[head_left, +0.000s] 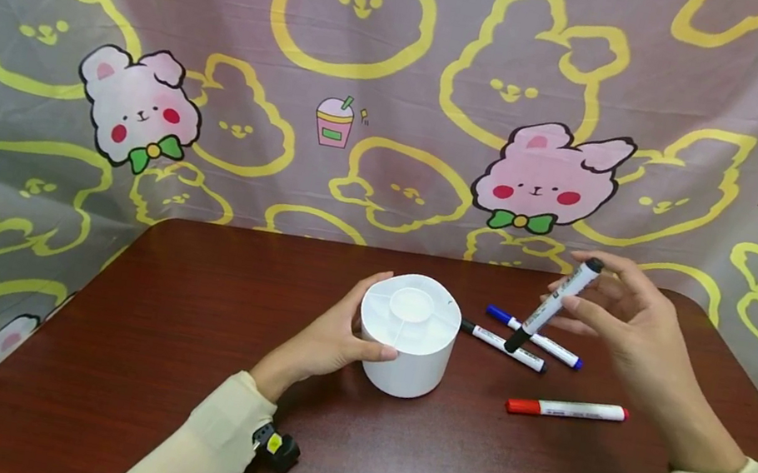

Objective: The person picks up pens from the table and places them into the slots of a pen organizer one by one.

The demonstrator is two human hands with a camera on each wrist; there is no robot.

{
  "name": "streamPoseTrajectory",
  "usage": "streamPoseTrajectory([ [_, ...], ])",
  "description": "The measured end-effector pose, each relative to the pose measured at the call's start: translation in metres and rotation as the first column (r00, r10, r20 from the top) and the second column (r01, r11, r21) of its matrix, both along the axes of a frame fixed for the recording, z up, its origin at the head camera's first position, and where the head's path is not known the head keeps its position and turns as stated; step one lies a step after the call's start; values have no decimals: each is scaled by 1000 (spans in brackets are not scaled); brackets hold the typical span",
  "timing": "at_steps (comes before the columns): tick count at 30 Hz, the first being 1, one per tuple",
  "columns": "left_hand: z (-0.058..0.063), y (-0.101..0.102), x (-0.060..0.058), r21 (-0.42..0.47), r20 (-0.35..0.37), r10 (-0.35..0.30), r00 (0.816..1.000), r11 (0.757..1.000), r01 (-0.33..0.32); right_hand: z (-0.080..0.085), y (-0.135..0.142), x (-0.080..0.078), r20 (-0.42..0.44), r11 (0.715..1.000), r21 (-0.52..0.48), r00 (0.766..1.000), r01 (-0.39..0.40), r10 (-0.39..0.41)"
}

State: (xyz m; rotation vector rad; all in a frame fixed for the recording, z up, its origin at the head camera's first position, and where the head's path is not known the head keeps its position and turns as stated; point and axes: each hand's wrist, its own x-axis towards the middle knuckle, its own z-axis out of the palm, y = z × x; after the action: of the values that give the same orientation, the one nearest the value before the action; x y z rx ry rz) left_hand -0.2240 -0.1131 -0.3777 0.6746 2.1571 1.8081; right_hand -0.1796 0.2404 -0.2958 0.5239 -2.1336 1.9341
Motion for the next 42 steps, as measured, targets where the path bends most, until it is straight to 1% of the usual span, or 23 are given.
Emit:
streamPoseTrajectory([
  [2,0,0,0,-1,0,2,1000,1000,-2,2,-7,1,-17,1000,-16,1000,-24,24],
  [5,-1,0,0,-5,0,6,1000,1000,-6,4,-16,1,-47,995,-64,996,-74,71],
  [8,-1,0,0,-7,1,6,1000,1000,-6,6,-24,2,-67,988,-114,993,-107,100],
  [13,-1,0,0,-13,-7,13,1000,1000,-13,7,-34,2,-71,978,-172,991,-121,111],
  [19,-1,1,-1,-19,-10,14,1000,1000,-15,4,-43,1,-65,965,-220,990,-140,129],
  [24,-1,1,0,-17,-2,13,1000,1000,-13,0,-51,-1,-47,963,-232,990,-139,132],
  [32,-1,1,0,-22,-10,19,1000,1000,-20,-8,-62,-6,-2,961,-237,989,-146,149],
  [38,-3,1,-1,-16,-16,15,1000,1000,-15,-15,-69,-5,58,969,-210,987,-134,149],
  [42,-3,1,-1,-10,-17,12,1000,1000,-12,-18,-73,-5,74,974,-189,988,-121,137],
])
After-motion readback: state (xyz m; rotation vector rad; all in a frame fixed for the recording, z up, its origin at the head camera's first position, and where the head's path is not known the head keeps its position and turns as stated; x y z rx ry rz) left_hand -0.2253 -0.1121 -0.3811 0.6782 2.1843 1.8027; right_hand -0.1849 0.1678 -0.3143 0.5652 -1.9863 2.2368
